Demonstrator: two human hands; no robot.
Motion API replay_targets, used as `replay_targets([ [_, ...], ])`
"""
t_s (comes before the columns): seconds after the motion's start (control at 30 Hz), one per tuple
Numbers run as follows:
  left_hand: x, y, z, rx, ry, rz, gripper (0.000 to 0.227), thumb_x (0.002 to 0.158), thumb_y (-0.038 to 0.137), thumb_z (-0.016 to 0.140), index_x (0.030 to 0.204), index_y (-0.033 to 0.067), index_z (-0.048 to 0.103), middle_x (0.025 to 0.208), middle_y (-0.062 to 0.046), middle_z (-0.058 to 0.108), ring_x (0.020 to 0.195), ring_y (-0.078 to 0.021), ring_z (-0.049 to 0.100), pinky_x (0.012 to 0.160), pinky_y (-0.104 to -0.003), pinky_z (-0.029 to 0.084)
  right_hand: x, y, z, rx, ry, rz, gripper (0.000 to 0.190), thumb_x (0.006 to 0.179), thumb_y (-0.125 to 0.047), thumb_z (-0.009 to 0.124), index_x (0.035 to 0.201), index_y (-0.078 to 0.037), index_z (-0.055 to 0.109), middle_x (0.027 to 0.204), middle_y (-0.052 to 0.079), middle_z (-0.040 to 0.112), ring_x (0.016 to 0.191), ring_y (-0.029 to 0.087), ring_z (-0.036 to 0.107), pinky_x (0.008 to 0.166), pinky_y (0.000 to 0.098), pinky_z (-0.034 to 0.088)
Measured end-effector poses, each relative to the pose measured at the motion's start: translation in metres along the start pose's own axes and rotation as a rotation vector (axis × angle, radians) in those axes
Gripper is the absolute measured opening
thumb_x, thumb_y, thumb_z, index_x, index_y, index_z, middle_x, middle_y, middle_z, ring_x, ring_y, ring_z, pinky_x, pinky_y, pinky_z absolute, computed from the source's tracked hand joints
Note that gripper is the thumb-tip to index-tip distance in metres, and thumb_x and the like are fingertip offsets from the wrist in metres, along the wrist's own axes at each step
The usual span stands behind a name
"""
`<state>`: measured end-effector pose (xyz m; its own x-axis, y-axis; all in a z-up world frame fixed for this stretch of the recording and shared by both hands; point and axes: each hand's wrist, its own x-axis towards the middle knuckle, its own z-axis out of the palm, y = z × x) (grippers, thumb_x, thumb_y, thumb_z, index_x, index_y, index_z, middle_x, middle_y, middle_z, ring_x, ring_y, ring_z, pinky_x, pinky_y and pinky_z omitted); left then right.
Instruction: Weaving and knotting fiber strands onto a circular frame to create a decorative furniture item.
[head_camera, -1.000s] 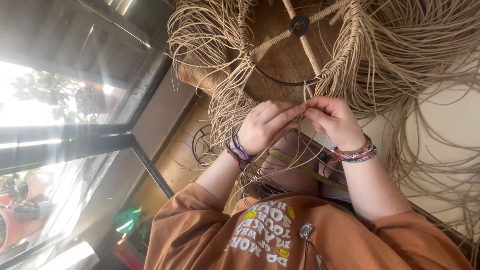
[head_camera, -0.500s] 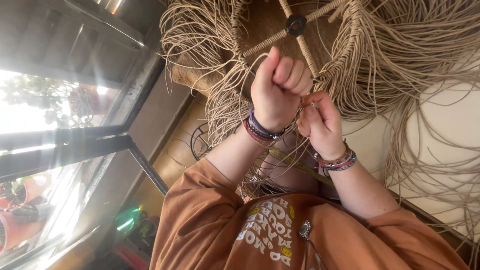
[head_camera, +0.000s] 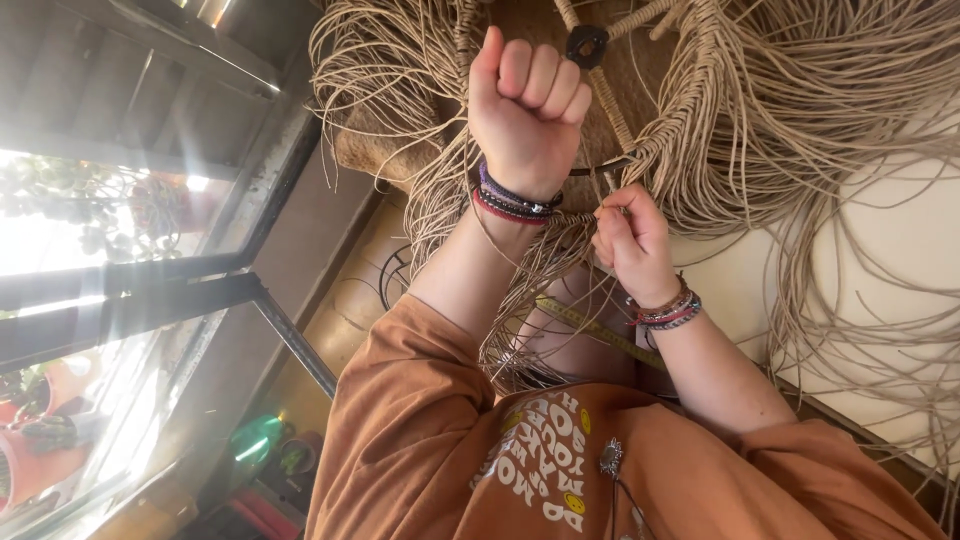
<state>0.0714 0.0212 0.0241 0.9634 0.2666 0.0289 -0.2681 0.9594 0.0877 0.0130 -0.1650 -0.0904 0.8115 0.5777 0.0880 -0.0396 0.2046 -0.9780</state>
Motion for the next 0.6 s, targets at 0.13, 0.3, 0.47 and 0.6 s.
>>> replay_targets([
  [0.13,-0.026,0.003,0.000,0.124,-0.153,0.092,0.053,0.100,0.036,0.038,0.051,0.0191,0.029,0.051,0.007,0.018,0.047,-0.0104,0.012,0.045,-0.030,0.009,0.002,-0.001,-0.002,0.018,0.008,0.079,0.011,0.112,-0.019,0.043,0.111,-0.008,0.047,0.059,-0.003,0.030,0.041,0.007,0.023,0.037,0.0232,0.024],
  [0.3,-0.127,-0.005,-0.026,1.111,-0.709,0.208,0.039,0.103,0.029,0.043,0.080,0.0067,0.066,0.086,-0.010,0.067,0.084,-0.0306,0.060,0.080,-0.040,0.048,-0.007,0.004,-0.002,0.498,-0.026,0.319,0.026,0.109,-0.016,0.041,0.118,0.004,0.055,0.059,-0.009,0.018,0.041,0.000,0.024,0.035,0.0156,0.019],
  [0.47,-0.155,0.018,-0.037,1.099,-0.719,-0.047,0.031,0.105,0.010,0.041,0.093,0.0066,0.069,0.099,-0.010,0.066,0.110,-0.0329,0.062,0.099,-0.045,0.049,-0.001,0.004,-0.010,0.656,-0.141,0.418,0.034,0.110,-0.021,0.038,0.102,0.005,0.058,0.063,-0.010,0.019,0.045,0.000,0.021,0.034,0.0167,0.018],
  [0.6,-0.139,0.042,-0.047,1.061,-0.411,-0.169,0.052,0.085,-0.019,0.031,0.118,-0.0058,0.068,0.119,-0.022,0.055,0.114,-0.0309,0.060,0.093,-0.050,0.060,-0.016,-0.011,0.000,0.366,-0.060,0.334,0.032,0.112,-0.015,0.038,0.088,-0.001,0.052,0.062,-0.006,0.022,0.043,0.001,0.026,0.033,0.0168,0.020],
])
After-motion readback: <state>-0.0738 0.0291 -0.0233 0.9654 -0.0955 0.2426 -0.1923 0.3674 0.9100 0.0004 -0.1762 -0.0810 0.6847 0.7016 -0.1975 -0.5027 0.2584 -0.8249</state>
